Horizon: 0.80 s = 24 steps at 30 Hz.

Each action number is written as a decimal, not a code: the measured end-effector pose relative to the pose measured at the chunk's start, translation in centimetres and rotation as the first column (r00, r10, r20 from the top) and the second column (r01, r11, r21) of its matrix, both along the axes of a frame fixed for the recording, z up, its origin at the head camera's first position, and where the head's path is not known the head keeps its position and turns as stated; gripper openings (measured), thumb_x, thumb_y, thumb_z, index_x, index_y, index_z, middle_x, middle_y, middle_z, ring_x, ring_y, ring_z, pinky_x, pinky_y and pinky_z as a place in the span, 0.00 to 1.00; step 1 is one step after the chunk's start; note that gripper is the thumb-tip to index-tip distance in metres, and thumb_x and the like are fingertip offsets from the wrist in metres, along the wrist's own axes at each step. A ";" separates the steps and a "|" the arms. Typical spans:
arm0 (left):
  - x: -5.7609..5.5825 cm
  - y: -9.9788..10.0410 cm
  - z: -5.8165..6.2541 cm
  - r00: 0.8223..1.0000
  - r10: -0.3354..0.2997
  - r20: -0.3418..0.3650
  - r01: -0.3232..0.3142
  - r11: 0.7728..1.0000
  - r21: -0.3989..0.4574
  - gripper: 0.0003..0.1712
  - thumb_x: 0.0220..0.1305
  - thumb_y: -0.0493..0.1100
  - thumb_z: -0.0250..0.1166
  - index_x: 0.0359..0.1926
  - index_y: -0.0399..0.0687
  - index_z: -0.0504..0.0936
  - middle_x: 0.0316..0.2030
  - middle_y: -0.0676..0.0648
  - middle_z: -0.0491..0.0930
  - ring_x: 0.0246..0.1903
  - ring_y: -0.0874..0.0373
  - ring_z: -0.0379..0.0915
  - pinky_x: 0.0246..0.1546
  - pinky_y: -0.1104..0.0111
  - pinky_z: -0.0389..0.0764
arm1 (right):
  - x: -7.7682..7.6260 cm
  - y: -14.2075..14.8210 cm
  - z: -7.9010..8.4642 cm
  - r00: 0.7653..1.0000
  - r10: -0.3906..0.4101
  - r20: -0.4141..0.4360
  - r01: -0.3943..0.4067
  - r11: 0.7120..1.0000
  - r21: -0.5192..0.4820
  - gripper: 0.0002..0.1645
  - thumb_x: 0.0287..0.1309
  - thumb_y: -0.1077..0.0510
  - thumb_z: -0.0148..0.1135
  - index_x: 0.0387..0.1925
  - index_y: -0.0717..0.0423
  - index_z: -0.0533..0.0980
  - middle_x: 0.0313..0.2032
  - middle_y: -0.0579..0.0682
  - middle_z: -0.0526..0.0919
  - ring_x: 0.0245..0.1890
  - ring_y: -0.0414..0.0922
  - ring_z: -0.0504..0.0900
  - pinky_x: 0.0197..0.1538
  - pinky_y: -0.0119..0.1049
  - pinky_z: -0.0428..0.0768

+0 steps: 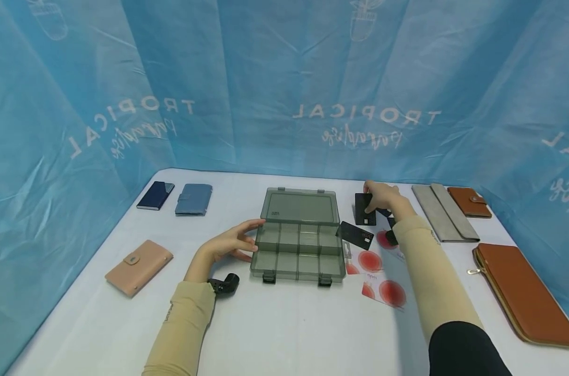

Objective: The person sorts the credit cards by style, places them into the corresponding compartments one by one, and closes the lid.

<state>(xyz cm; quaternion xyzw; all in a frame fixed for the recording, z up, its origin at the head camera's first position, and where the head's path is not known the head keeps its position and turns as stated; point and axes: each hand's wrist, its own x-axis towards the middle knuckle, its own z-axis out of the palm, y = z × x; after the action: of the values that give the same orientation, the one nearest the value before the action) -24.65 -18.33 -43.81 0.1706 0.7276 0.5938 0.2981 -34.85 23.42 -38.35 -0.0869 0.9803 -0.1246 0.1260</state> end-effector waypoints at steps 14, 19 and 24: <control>-0.5 0.0 0.2 1.000 -0.006 -0.002 0.006 1.000 0.005 0.45 0.59 0.35 0.60 0.72 0.56 0.48 0.71 0.47 0.42 0.43 0.53 0.70 0.43 0.54 0.80 | 1.3 1.5 -0.4 0.953 -0.303 0.023 0.280 0.844 -0.457 0.23 0.67 0.60 0.45 0.60 0.66 0.65 0.55 0.68 0.68 0.43 0.58 0.74 0.43 0.48 0.74; -0.5 0.0 0.1 1.000 0.000 0.007 0.000 1.000 0.001 0.45 0.58 0.35 0.61 0.72 0.56 0.48 0.71 0.46 0.43 0.44 0.54 0.71 0.42 0.54 0.80 | 2.5 0.8 0.1 0.904 -0.426 0.019 0.365 0.750 -0.551 0.22 0.68 0.58 0.42 0.57 0.67 0.67 0.51 0.66 0.71 0.34 0.50 0.73 0.40 0.44 0.73; -0.3 0.1 0.0 1.000 0.012 0.017 -0.012 1.000 -0.010 0.45 0.58 0.35 0.62 0.72 0.57 0.49 0.60 0.36 0.60 0.42 0.55 0.72 0.41 0.55 0.80 | 4.2 -0.4 0.6 0.850 -0.527 0.030 0.401 0.607 -0.686 0.22 0.67 0.55 0.42 0.53 0.67 0.70 0.50 0.63 0.72 0.29 0.42 0.72 0.40 0.40 0.76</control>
<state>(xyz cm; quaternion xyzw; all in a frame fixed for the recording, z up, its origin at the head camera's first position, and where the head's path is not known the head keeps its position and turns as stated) -24.94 -18.24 -43.77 0.1598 0.7291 0.5933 0.3014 -30.64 23.05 -37.73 0.1211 0.8636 -0.4880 -0.0371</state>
